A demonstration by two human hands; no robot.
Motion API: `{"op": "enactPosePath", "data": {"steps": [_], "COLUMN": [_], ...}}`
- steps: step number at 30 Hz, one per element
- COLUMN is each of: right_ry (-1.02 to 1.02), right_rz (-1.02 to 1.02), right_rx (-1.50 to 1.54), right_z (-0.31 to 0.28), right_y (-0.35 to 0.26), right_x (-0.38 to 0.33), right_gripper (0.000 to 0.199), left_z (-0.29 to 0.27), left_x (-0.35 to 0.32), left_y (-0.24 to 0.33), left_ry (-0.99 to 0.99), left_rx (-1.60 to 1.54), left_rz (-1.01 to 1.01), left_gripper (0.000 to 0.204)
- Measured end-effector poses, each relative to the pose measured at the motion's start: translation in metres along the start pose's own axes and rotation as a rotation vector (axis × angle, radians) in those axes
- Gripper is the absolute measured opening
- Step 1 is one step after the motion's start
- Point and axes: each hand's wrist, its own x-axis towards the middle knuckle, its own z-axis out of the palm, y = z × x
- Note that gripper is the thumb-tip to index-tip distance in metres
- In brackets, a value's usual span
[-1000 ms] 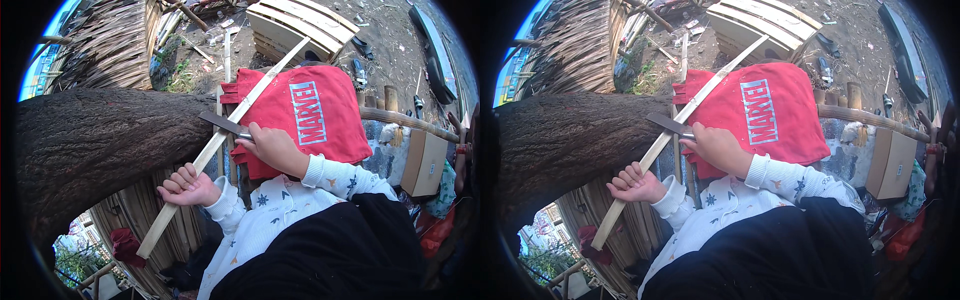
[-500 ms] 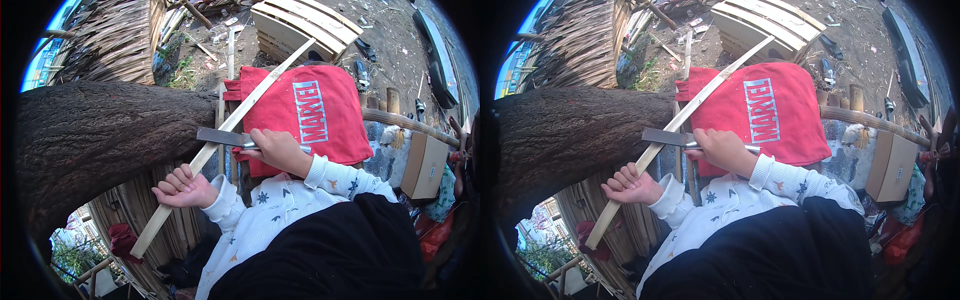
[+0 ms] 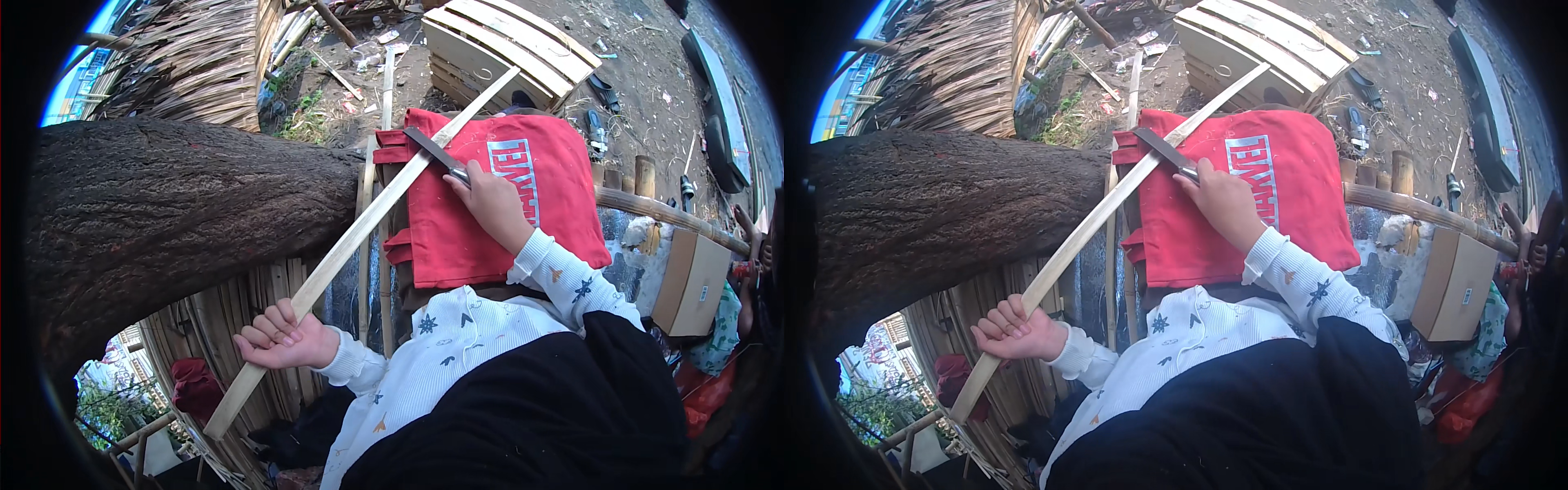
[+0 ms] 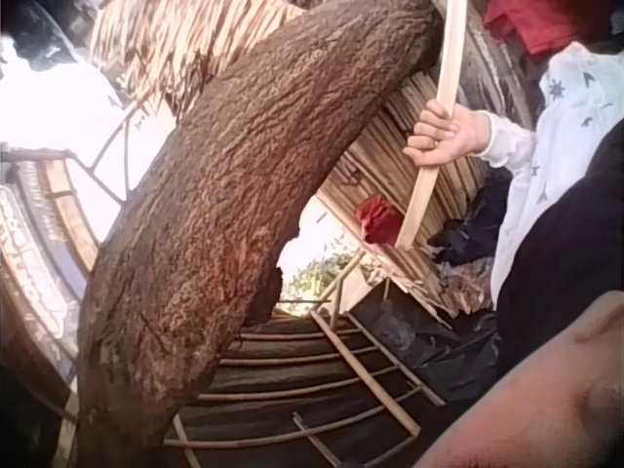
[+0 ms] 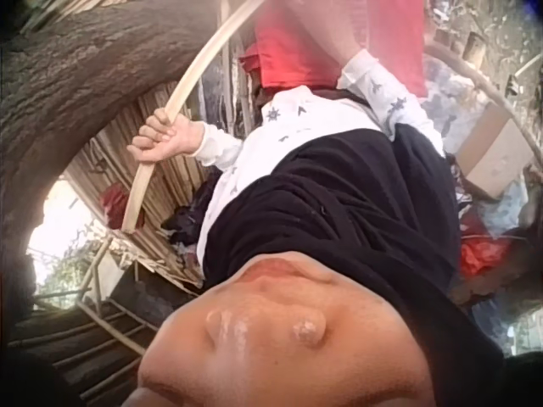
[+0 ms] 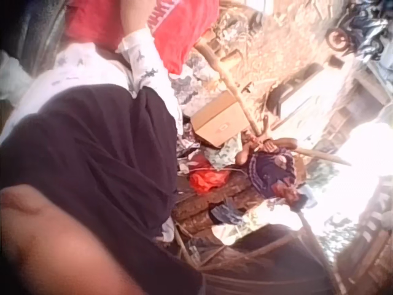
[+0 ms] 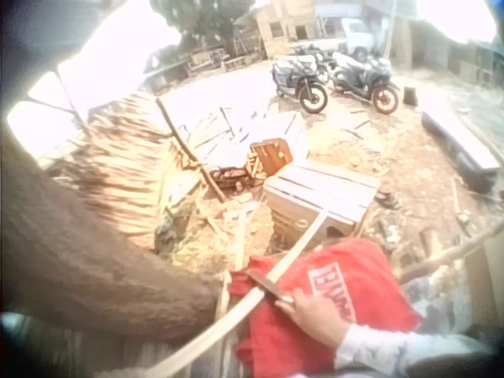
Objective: The person shapes and smooths bamboo strips by scraping and shaving them with a knife.
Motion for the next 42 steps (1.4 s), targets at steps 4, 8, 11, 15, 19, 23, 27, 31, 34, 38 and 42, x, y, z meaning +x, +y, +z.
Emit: {"op": "enactPosePath", "data": {"steps": [4,8,11,15,19,23,27,31,34,38,42], "right_ry": [-0.051,-0.031,-0.041,-0.120,-0.143,-0.197,-0.126,-0.210,-0.251,-0.202,-0.193], "right_rz": [-0.260,-0.273,-0.045,0.017,0.022,0.001,-0.170,-0.248,-0.336,-0.354,-0.353], "right_rx": [0.139,0.074,0.026,0.141,0.257,0.351,0.327,0.271,0.214,0.255,0.305], "right_z": [0.001,-0.001,-0.001,-0.004,-0.018,-0.041,-0.035,-0.013,-0.008,0.005,0.002], "right_y": [-0.049,-0.018,0.003,-0.021,-0.021,-0.026,-0.019,-0.024,-0.035,-0.041,-0.053], "right_x": [-0.025,-0.013,0.004,-0.012,-0.019,-0.022,-0.024,-0.023,-0.016,-0.007,0.011], "right_gripper": [0.042,0.041,0.040,0.043,0.041,0.035,0.030,0.029,0.029,0.030,0.028], "left_z": [0.008,0.003,-0.007,-0.007,-0.005,-0.004,-0.008,-0.003,-0.001,-0.001,-0.004], "left_x": [-0.008,0.004,0.006,0.007,0.006,0.016,0.021,0.017,0.013,0.008,0.009], "left_y": [-0.027,0.011,0.019,0.009,0.017,0.047,0.056,0.067,0.072,0.076,0.076], "left_ry": [0.078,0.037,-0.088,-0.076,-0.174,-0.182,-0.243,-0.189,-0.167,-0.155,-0.195], "left_rx": [0.045,0.021,0.047,-0.020,-0.112,-0.009,-0.030,0.043,0.076,0.165,0.198], "left_rz": [-0.026,0.072,0.035,0.082,0.045,0.204,0.288,0.409,0.445,0.465,0.445], "left_gripper": [0.049,0.049,0.049,0.049,0.050,0.051,0.049,0.048,0.048,0.048,0.048]}}
